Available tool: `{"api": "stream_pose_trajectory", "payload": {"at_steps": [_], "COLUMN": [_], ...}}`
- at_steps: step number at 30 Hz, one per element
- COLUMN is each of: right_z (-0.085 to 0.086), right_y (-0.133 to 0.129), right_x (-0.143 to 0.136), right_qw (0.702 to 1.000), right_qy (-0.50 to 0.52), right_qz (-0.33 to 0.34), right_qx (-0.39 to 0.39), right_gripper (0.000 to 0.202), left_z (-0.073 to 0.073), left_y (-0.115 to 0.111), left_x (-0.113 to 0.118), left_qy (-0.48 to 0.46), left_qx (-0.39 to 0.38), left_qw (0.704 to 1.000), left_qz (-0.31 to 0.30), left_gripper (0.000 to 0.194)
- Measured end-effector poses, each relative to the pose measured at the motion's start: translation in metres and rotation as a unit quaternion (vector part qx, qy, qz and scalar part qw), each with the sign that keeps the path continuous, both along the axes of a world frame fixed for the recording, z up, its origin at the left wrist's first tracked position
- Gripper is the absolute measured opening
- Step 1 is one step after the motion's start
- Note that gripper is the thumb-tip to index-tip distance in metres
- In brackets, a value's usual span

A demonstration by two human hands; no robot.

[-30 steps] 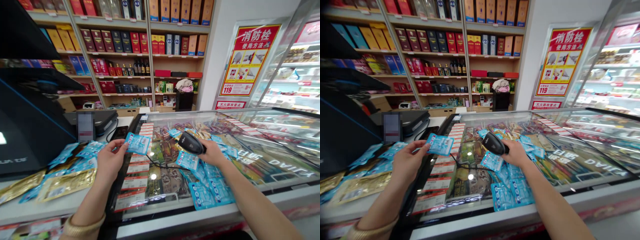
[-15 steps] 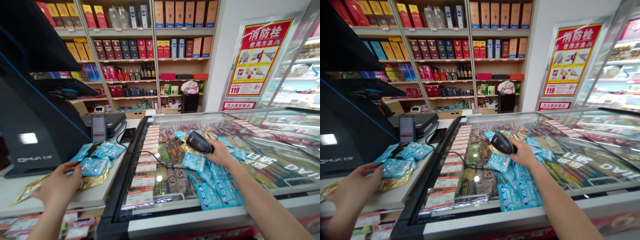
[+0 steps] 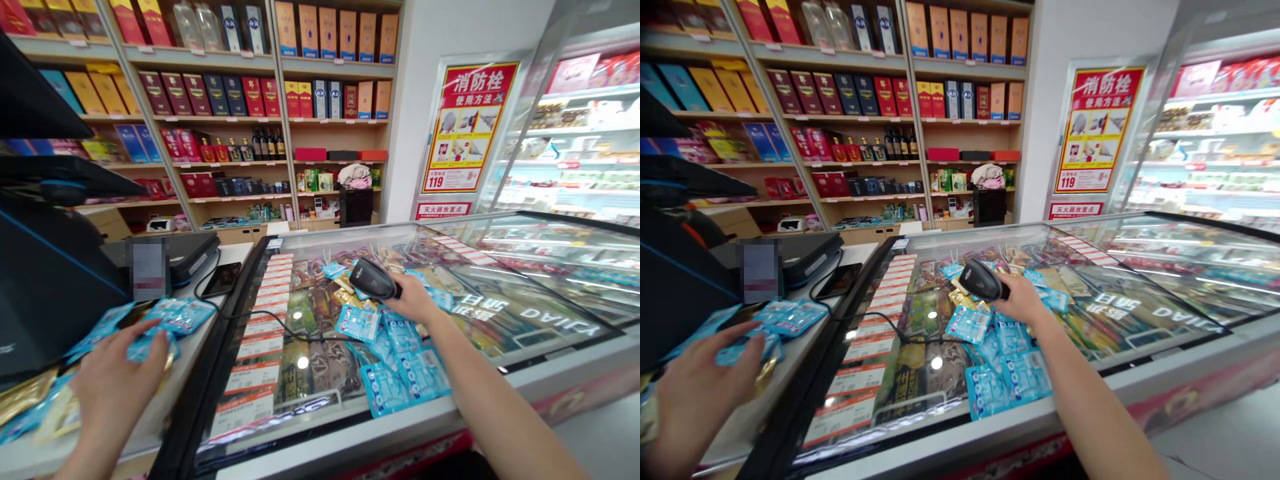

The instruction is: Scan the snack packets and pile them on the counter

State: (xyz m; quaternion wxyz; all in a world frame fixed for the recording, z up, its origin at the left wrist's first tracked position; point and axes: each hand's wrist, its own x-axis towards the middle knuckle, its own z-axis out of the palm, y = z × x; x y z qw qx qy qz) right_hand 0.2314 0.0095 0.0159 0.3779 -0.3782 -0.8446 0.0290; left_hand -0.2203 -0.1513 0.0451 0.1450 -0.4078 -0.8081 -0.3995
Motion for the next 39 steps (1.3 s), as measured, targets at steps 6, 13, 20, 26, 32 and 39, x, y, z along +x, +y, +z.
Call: {"api": "stream_pose_trajectory", "payload": {"at_steps": [6,13,20,26,32,39], "right_z": [0.004,0.006,0.008,0.008,0.009,0.013], "right_y": [0.010,0.016,0.016,0.015,0.013,0.004], "right_x": [0.027,0.051,0.053,0.051,0.046,0.027], "right_qw": [0.996,0.986,0.987,0.989,0.993,0.997], "right_qy": [0.051,0.113,0.110,0.100,0.081,0.065], "right_qz": [-0.071,-0.120,-0.113,-0.110,-0.084,-0.025], "right_qx": [0.000,-0.015,-0.022,-0.025,-0.029,-0.030], "right_gripper": [0.026,0.027,0.026,0.023,0.029,0.017], "left_z": [-0.011,-0.038,-0.054,-0.052,-0.036,-0.023], "left_y": [0.055,0.107,0.121,0.119,0.116,0.116], "left_x": [0.103,0.194,0.210,0.205,0.198,0.167], "left_qy": [-0.046,-0.169,-0.223,-0.312,-0.341,-0.471], "left_qx": [-0.037,-0.198,-0.206,-0.167,-0.185,-0.102], "left_qw": [0.950,0.852,0.849,0.825,0.813,0.788], "left_qz": [-0.306,-0.454,-0.433,-0.441,-0.434,-0.382], "left_gripper": [0.034,0.036,0.038,0.042,0.032,0.039]}}
